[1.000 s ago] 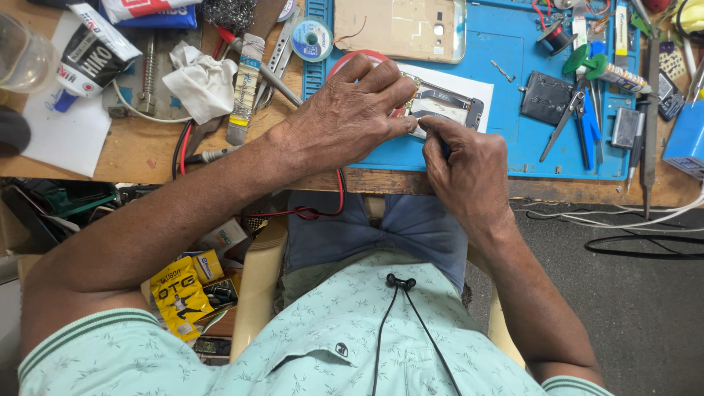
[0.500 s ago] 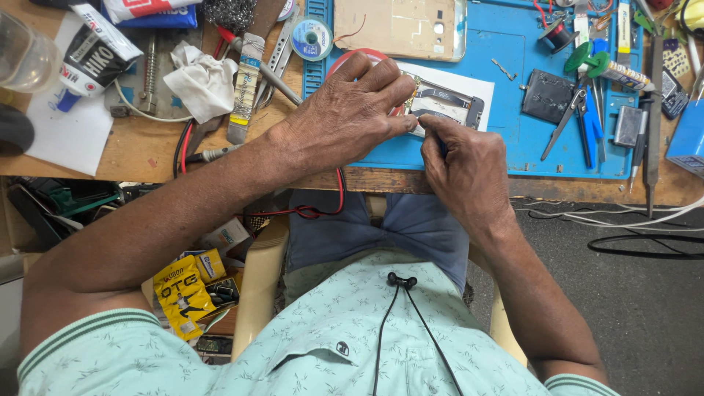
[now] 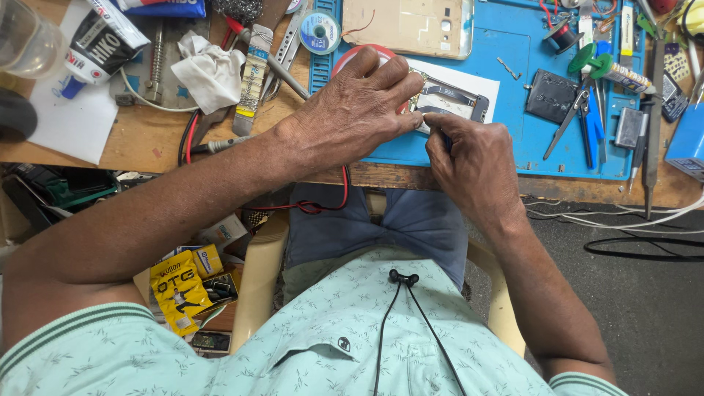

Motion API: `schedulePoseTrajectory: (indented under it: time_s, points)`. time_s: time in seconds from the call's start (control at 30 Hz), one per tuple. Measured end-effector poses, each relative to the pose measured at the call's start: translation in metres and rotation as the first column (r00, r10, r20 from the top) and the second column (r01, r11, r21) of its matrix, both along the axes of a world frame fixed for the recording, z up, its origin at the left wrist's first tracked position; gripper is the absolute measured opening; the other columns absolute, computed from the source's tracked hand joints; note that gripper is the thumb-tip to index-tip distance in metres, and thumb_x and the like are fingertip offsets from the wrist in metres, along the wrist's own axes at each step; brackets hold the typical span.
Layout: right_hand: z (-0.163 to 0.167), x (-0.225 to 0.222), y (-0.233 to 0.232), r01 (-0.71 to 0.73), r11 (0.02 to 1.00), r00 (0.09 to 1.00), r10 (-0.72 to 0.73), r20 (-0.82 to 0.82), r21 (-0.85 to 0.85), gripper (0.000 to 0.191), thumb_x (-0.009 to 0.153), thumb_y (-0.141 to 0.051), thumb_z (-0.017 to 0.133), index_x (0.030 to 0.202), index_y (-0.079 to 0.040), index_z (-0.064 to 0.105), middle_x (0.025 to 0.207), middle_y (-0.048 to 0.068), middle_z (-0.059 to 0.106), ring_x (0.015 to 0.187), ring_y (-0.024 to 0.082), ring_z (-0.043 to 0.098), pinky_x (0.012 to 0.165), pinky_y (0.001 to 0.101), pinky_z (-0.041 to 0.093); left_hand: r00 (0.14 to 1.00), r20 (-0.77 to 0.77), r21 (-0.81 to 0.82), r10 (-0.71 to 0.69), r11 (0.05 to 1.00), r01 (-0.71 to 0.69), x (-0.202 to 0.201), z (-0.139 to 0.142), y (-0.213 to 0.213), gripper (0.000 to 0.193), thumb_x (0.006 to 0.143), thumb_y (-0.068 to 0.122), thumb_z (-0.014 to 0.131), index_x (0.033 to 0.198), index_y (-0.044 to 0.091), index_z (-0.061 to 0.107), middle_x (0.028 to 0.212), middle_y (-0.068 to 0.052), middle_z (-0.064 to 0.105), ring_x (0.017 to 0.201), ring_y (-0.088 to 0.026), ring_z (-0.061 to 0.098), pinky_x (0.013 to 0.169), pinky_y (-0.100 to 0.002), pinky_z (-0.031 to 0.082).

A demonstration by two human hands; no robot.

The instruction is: The person repairs a disassembled smartphone on a blue work mat. They manipulate the exposed internal board and connectors by hand, test the device with a multimeter, apply red adhesive tape around the phone body, cut material with a small blade, and use pliers on small components.

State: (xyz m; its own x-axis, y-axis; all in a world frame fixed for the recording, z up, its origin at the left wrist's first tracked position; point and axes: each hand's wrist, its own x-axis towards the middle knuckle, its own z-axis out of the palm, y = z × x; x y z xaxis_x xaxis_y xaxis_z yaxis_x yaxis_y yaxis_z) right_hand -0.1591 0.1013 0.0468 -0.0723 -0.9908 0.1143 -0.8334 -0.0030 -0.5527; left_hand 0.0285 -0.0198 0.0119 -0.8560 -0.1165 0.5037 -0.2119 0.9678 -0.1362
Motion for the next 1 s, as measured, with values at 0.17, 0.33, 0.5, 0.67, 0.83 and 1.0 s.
schedulePoseTrajectory:
  time_s: [0.17,0.33,0.5,0.67,0.83,1.0]
  points:
    - [0.003,0.000,0.001,0.013,0.999,1.000,-0.012,-0.028,0.051,0.023,0.096,-0.005,0.067,0.117,-0.002,0.077,0.057,0.014,0.065,0.045,0.013,0.059,0.046,0.0333,0.046,1.000,-0.027,0.029,-0.015,0.999,0.015,0.002,-0.004,0.003,0.030,0.096,0.026,0.062,0.122,0.020,0.077,0.127,-0.006,0.060,0.123,-0.023,0.053,0.100,-0.041,0.042]
    - [0.002,-0.016,-0.001,0.004,0.999,1.000,-0.003,-0.019,0.047,0.022,0.098,-0.006,0.065,0.115,-0.004,0.079,0.065,0.010,0.068,0.049,0.011,0.060,0.049,0.0289,0.048,1.000,-0.001,0.038,-0.008,0.999,0.008,0.004,0.001,0.005,0.029,0.097,0.027,0.062,0.121,0.020,0.077,0.123,-0.006,0.061,0.121,-0.023,0.053,0.098,-0.042,0.040]
    - [-0.010,-0.035,0.014,0.027,0.999,0.658,-0.052,0.751,0.046,0.030,0.108,-0.015,0.065,0.132,0.002,0.066,0.081,0.008,0.070,0.067,0.008,0.061,0.059,0.0223,0.047,0.974,-0.218,0.377,0.062,0.926,0.026,0.000,0.022,0.021,0.023,0.095,0.021,0.070,0.117,0.013,0.075,0.108,-0.006,0.063,0.107,-0.024,0.059,0.091,-0.042,0.047]
    - [-0.032,-0.035,0.041,0.040,0.998,0.250,-0.049,0.967,0.040,0.027,0.108,-0.018,0.062,0.125,0.003,0.058,0.085,0.011,0.071,0.069,0.013,0.064,0.061,0.0229,0.050,0.884,-0.416,0.850,0.214,0.438,0.294,-0.018,0.023,0.064,0.018,0.100,0.015,0.075,0.113,0.004,0.071,0.102,-0.007,0.071,0.092,-0.017,0.069,0.080,-0.035,0.055]
    - [-0.043,-0.033,0.060,0.051,0.999,0.176,-0.011,0.984,0.002,0.022,0.108,-0.015,0.061,0.122,0.002,0.057,0.087,0.012,0.072,0.074,0.015,0.067,0.067,0.0241,0.053,0.875,-0.359,0.933,0.323,0.093,0.349,-0.044,0.005,0.089,0.019,0.100,0.015,0.070,0.112,0.000,0.068,0.097,-0.002,0.071,0.080,-0.004,0.061,0.068,-0.025,0.054]
    - [-0.049,-0.036,0.075,0.049,0.997,0.288,0.039,0.957,-0.055,0.022,0.105,-0.008,0.065,0.122,0.003,0.057,0.093,0.014,0.074,0.082,0.016,0.070,0.074,0.0276,0.058,0.841,-0.354,0.885,0.409,-0.144,0.443,-0.068,-0.006,0.107,0.013,0.102,0.013,0.068,0.102,0.000,0.066,0.081,0.000,0.069,0.071,-0.003,0.062,0.061,-0.021,0.051]
